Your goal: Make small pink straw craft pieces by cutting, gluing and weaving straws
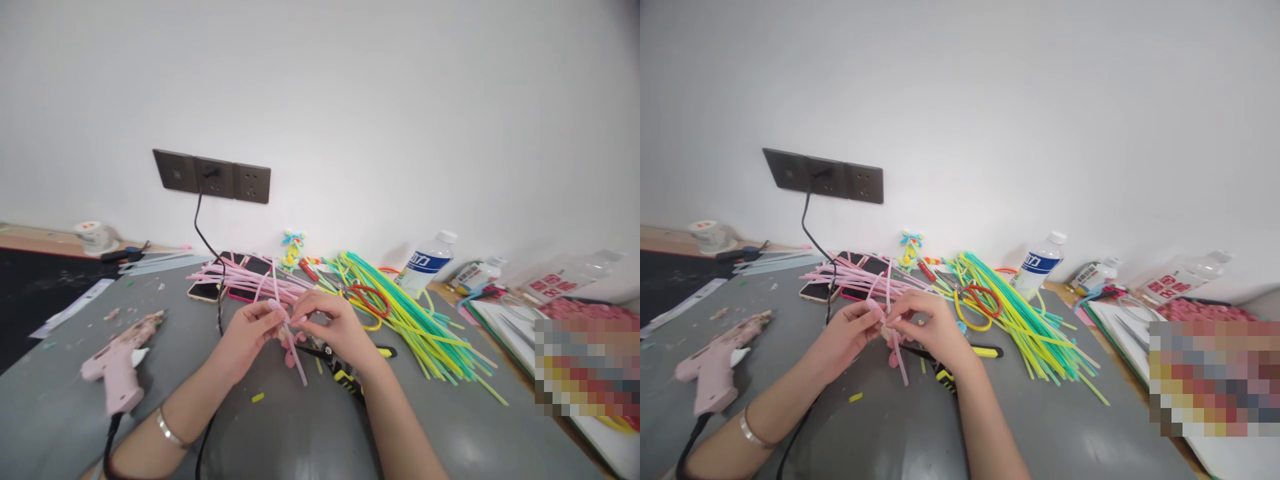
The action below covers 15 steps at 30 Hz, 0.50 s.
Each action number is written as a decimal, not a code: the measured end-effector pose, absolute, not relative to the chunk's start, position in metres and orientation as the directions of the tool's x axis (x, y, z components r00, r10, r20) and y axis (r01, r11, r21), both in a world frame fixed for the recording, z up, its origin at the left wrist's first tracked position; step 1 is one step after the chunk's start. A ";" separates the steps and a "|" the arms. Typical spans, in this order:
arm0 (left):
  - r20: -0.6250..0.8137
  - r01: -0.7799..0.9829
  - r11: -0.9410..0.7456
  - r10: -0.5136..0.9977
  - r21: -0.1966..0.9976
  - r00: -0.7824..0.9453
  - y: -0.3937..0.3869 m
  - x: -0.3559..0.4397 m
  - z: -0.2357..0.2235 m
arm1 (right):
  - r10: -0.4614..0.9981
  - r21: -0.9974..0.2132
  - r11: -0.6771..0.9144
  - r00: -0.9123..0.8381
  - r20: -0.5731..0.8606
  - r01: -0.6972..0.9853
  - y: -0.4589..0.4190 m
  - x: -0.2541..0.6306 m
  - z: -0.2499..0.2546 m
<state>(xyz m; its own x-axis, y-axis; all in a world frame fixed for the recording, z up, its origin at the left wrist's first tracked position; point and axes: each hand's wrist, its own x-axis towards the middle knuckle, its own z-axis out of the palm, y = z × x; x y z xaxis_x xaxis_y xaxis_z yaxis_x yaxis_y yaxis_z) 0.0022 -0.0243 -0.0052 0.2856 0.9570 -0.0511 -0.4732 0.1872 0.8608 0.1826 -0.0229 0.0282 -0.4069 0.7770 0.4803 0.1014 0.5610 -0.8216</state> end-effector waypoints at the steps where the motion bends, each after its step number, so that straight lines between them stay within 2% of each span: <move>1: -0.044 -0.455 0.181 0.954 0.872 0.296 -0.025 0.002 -0.005 | 0.779 -0.827 0.553 -0.418 0.467 0.108 -0.023 0.185 0.029; 5: -0.044 -0.383 0.186 0.936 0.905 0.350 -0.025 0.001 -0.004 | 0.785 -0.844 0.520 -0.465 0.411 0.131 -0.023 0.190 0.030; 11: -0.077 -0.432 0.233 0.934 0.871 0.349 -0.027 0.003 -0.005 | 0.760 -0.819 0.560 -0.472 0.447 0.127 -0.023 0.190 0.030; 15: -0.019 -0.339 0.162 0.921 0.927 0.388 -0.027 0.000 -0.003 | 0.795 -0.852 0.503 -0.466 0.389 0.147 -0.024 0.191 0.030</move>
